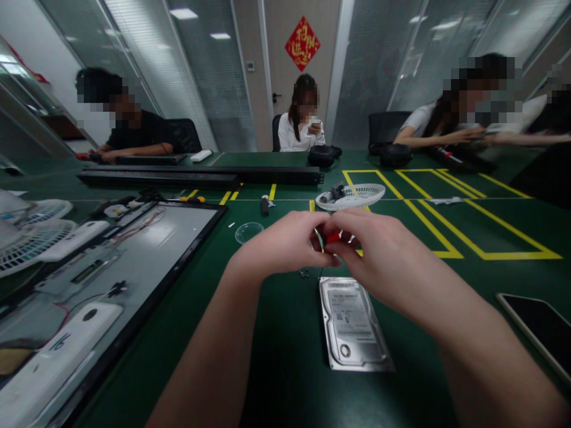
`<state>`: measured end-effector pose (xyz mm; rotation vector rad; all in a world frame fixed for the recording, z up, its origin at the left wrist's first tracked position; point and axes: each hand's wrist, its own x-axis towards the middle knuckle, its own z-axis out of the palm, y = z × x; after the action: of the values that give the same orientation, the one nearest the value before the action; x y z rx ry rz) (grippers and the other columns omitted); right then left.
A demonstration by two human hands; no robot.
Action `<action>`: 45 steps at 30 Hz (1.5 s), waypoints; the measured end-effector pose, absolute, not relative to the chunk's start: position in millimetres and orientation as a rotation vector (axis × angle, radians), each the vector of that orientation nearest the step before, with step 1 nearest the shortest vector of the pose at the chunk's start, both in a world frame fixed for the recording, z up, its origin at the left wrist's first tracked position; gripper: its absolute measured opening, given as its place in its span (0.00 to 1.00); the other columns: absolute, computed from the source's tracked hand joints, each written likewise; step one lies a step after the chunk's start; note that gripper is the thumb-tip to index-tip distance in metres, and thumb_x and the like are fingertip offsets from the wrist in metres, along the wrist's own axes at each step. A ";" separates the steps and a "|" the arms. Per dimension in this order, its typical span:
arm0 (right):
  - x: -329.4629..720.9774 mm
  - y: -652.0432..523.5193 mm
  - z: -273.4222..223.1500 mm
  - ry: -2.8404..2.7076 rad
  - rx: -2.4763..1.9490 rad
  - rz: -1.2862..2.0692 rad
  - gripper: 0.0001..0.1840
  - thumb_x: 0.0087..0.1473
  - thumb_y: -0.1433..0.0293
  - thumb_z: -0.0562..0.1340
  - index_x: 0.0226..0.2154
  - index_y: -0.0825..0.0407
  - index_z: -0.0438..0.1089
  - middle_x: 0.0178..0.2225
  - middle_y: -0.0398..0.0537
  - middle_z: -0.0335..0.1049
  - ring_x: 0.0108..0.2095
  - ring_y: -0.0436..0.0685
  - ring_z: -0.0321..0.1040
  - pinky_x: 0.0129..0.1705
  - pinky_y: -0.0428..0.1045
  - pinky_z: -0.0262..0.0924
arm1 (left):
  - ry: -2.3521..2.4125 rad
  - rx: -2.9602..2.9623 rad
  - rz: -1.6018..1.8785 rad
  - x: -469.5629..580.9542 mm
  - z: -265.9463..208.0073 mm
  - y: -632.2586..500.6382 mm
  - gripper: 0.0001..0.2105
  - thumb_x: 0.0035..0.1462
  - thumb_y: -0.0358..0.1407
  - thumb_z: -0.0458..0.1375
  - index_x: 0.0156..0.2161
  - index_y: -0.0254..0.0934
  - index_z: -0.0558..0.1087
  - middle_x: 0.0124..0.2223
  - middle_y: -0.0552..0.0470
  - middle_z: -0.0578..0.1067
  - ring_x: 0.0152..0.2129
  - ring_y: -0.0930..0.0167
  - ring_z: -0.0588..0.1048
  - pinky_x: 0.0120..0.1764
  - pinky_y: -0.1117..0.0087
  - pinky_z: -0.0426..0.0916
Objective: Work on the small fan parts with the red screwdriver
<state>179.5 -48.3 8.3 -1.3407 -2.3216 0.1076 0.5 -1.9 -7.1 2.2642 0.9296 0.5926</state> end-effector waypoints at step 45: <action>180.0 -51.3 10.7 -2.300 -1.339 0.123 0.07 0.59 0.76 0.62 0.40 0.52 0.74 0.40 0.50 0.75 0.38 0.58 0.70 0.38 0.52 0.61 | 0.938 2.236 0.553 0.4 -6.0 -1.0 0.12 0.50 0.34 0.66 0.40 0.34 0.75 0.36 0.52 0.79 0.31 0.69 0.75 0.32 0.71 0.65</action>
<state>180.0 -51.3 10.7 -1.3394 -2.2998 0.1232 0.4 -1.0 -6.0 2.2361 0.9384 0.5531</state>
